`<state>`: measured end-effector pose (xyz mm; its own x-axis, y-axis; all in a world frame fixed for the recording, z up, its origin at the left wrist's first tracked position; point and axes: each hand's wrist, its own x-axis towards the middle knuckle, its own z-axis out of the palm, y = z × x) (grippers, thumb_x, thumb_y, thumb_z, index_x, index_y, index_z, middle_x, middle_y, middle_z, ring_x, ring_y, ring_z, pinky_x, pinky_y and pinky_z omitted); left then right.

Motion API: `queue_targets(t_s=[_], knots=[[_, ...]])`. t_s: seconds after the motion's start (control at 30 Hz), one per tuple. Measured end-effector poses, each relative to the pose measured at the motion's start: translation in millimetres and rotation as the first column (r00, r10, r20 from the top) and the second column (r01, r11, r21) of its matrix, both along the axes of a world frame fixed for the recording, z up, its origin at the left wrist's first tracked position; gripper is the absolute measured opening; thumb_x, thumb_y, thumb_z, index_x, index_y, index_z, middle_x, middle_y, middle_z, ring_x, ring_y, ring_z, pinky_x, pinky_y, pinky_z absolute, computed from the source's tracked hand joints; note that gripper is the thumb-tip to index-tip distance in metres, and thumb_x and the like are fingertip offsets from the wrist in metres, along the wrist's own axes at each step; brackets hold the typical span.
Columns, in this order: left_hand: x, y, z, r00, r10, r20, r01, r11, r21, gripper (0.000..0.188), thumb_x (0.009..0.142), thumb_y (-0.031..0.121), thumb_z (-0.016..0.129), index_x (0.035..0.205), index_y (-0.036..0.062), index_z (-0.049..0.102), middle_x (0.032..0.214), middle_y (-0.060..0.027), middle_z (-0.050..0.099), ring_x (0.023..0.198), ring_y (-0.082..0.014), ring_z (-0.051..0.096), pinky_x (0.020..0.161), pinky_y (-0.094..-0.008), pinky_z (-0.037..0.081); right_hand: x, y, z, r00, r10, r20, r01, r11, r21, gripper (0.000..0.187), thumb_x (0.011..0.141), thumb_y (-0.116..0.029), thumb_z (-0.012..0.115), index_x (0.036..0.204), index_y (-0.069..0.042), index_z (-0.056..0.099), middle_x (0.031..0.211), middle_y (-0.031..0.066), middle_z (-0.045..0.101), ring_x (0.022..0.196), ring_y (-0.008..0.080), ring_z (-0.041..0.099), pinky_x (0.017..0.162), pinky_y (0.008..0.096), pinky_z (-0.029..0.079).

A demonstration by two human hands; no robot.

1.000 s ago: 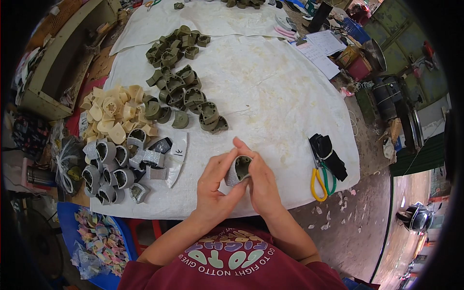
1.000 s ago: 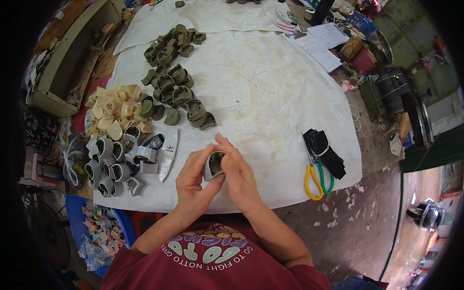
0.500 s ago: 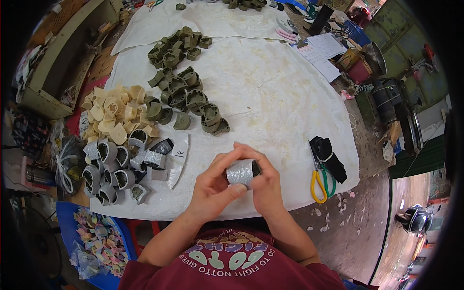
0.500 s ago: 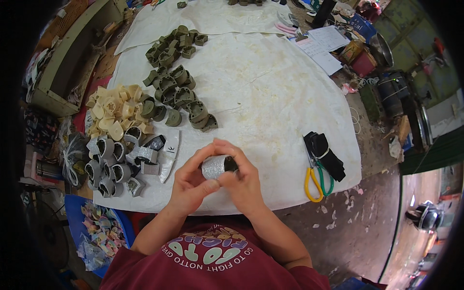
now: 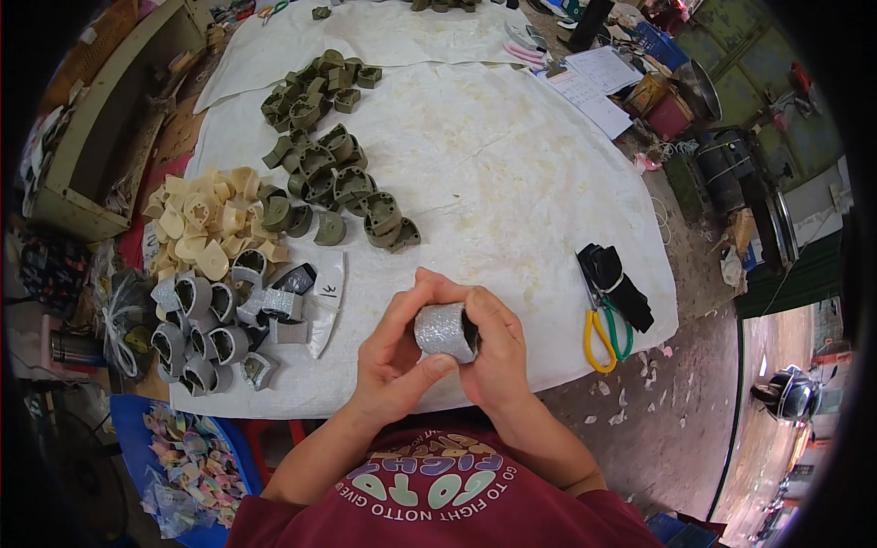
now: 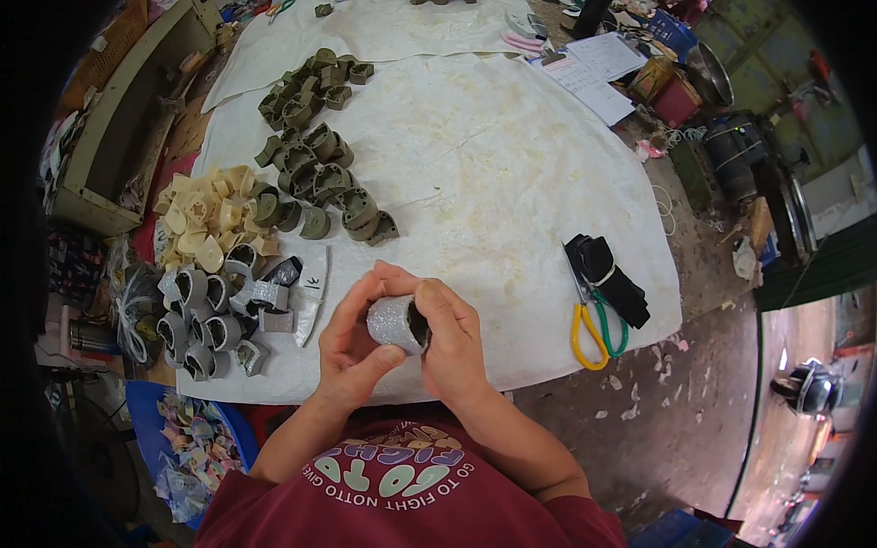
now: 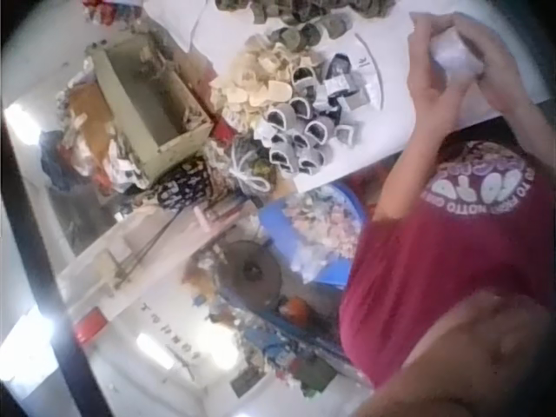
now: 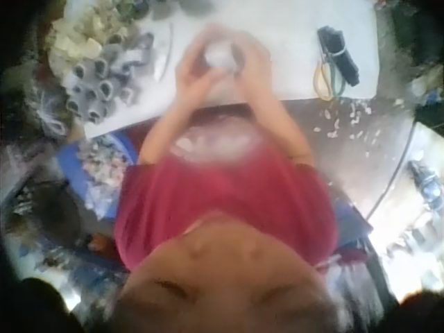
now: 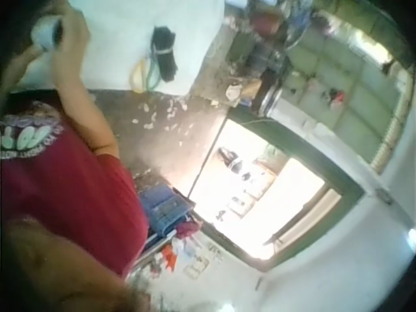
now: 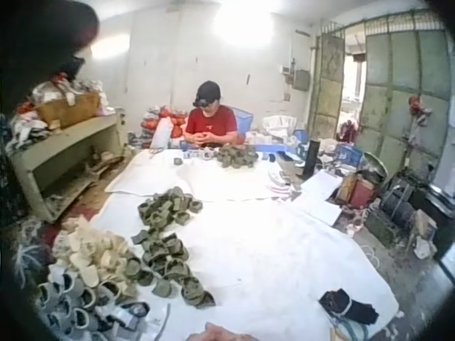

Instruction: The person wraps small green plastic components with a strip of silver glittery material. They pick up a component, wrap the material around it, and place the finished item into a pile. The person repeats this process for multiple items throughout the video.

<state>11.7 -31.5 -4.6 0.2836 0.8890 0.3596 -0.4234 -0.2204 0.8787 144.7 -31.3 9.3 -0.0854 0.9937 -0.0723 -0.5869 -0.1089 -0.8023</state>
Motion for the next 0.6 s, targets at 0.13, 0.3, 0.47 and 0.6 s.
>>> queue_targets(t_s=[0.13,0.3,0.47,0.6], knots=[[1.6,1.6,1.8,0.99,0.037,0.138,-0.025,0.995,-0.093,0.068,0.082,-0.002,0.065,0.143,0.0037,0.034,0.132,-0.0117,0.045,0.124,-0.0221,0.042,0.103,-0.0354,0.035,1.7,-1.1,0.9,0.991,0.043,0.129,-0.048,0.998,0.034,0.035,0.098,-0.022,0.046,0.126,-0.002,0.054,0.134,0.0167,0.05,0.115,0.0188,0.054,0.098,0.0336,0.042],[1.4,1.2,-5.0,0.995,0.036,0.093,-0.023,0.989,-0.143,0.068,0.082,-0.001,0.065,0.143,0.004,0.034,0.135,-0.012,0.044,0.126,-0.0221,0.042,0.105,-0.0363,0.035,-7.8,-4.4,3.4,0.987,-0.019,0.161,0.008,0.997,0.071,0.036,0.099,-0.021,0.047,0.128,-0.001,0.05,0.136,0.0136,0.048,0.121,0.0166,0.046,0.099,0.029,0.038],[1.5,-2.0,-4.3,0.969,0.043,0.244,0.016,0.972,-0.236,0.069,0.082,0.002,0.066,0.143,0.0042,0.034,0.14,-0.014,0.04,0.127,-0.0231,0.041,0.107,-0.0372,0.032,4.0,5.2,-2.4,0.992,0.089,0.086,-0.1,0.985,0.141,0.037,0.098,-0.028,0.051,0.126,-0.002,0.051,0.131,0.0115,0.052,0.109,0.0143,0.052,0.093,0.028,0.041],[0.1,0.8,-10.8,0.995,0.054,0.078,-0.046,0.994,-0.095,0.07,0.081,0.003,0.066,0.144,0.0058,0.033,0.139,-0.0148,0.041,0.128,-0.0226,0.041,0.104,-0.0349,0.036,-5.7,-4.2,3.1,0.96,-0.02,0.278,-0.019,0.99,0.14,0.034,0.1,-0.027,0.047,0.122,-0.003,0.055,0.134,0.0123,0.051,0.115,0.0159,0.05,0.097,0.0302,0.04]])
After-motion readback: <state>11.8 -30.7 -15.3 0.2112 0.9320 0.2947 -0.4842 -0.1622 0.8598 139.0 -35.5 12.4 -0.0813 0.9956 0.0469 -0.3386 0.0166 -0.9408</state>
